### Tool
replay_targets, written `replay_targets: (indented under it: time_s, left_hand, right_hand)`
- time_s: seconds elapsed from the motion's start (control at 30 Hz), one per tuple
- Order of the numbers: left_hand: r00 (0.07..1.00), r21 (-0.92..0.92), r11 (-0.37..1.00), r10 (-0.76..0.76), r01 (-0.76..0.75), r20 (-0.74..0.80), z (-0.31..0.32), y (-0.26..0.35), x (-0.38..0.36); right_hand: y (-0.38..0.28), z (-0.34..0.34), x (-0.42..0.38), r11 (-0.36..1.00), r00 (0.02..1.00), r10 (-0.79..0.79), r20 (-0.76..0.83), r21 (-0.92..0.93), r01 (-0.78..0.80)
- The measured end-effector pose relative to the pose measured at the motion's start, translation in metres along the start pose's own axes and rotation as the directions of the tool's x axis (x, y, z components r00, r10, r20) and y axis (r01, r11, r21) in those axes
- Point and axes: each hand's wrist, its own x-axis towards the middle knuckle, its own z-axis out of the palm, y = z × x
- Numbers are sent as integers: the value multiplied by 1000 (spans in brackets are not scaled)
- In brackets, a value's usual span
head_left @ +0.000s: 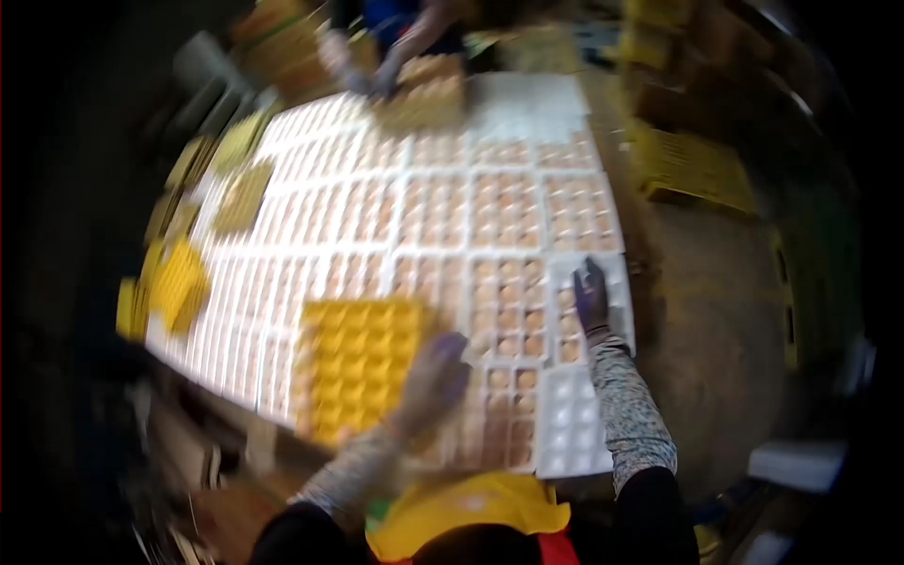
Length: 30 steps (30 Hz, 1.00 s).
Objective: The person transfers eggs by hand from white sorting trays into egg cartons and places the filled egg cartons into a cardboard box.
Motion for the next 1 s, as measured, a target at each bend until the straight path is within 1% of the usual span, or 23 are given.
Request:
replay_targets:
  time_s: [0.03,0.1,0.17,0.2,0.23,0.27,0.3,0.37,0.43,0.47,0.53,0.57,0.6,0.63,0.67,0.7,0.77,0.8,0.83,0.87,0.9,0.97,1.0]
  left_hand:
    - [996,33,998,-59,61,-65,-41,-16,-35]
    - [971,209,967,-99,145,-217,-79,-47,-80]
    - [697,-227,806,-589,547,-410,-140,-85,-149]
    - [608,-212,720,-679,661,-411,-168,-113,-192]
    - [516,-194,626,-750,755,-414,-187,-144,-221]
    - [502,-210,638,-734,741,-459,-191,-158,-236]
    - [500,-226,638,-737,736,-454,-191,-156,-230]
    - [731,161,814,-392,559,-558,-181,-135,-186]
    - [795,265,792,-398,550,-458,-167,-140,-150]
    - [804,258,804,-391,536,-449,-170,-146,-142]
    - [702,58,739,-609,671,-370,-175,-156,-133]
    - [673,-216,717,-697,662,-250,-193,-158,-140]
    - [621,-582,594,-762,555,-186,-198,-171,-149]
    - [589,-856,369,-802,362,-97,-199,-189,-160]
    - [590,-977,111,-807,183,19,-205,-211,-176]
    - [616,-964,232,-781,133,-103,-198,-229,-187]
    - [600,-682,377,-792,626,114,-237,-206,-181]
    - [593,-210,566,-798,798,104,-246,-172,-161]
    - [746,201,736,-665,647,33,-231,-160,-159]
    - [733,271,708,-680,652,11,-211,-148,-155]
    - [722,342,676,-692,653,-11,-197,-142,-156]
    - [708,305,672,-706,675,-13,-201,-151,-158]
    - [699,261,671,-715,695,-24,-204,-156,-159]
  right_hand:
    - [-62,5,-4,985,994,78,75,146,-88]
    - [-103,27,-27,992,990,61,123,102,-74]
    - [-197,57,-64,812,746,186,639,327,-482]
    - [-253,73,-86,904,683,-29,730,310,-293]
    - [-294,100,-99,946,562,-301,771,314,76]
    - [-320,134,-114,872,467,-487,738,375,316]
    - [-331,171,-128,832,379,-538,753,402,382]
    - [-381,254,-137,600,251,-667,702,306,739]
    - [-364,311,-142,503,-17,-531,848,331,798]
    - [-366,317,-135,505,-5,-519,855,311,805]
    - [-365,317,-118,681,5,-491,871,380,627]
    - [-366,308,-116,677,-4,-477,879,371,636]
    - [-366,295,-112,920,296,-390,872,358,158]
    - [-367,287,-104,855,498,-148,855,363,-370]
    - [-362,289,-90,866,482,-146,864,347,-359]
    - [-351,297,-78,832,462,92,882,187,-523]
    - [-356,304,-86,736,397,330,856,30,-677]
    - [-384,312,-101,989,590,145,794,-118,-85]
    - [-400,320,-119,803,620,-121,775,-291,521]
    - [-395,338,-126,694,509,-2,861,-365,620]
    - [-392,340,-129,702,498,18,867,-366,611]
    - [-394,340,-122,774,447,-40,894,-255,580]
    - [-393,331,-118,851,489,3,872,-258,456]
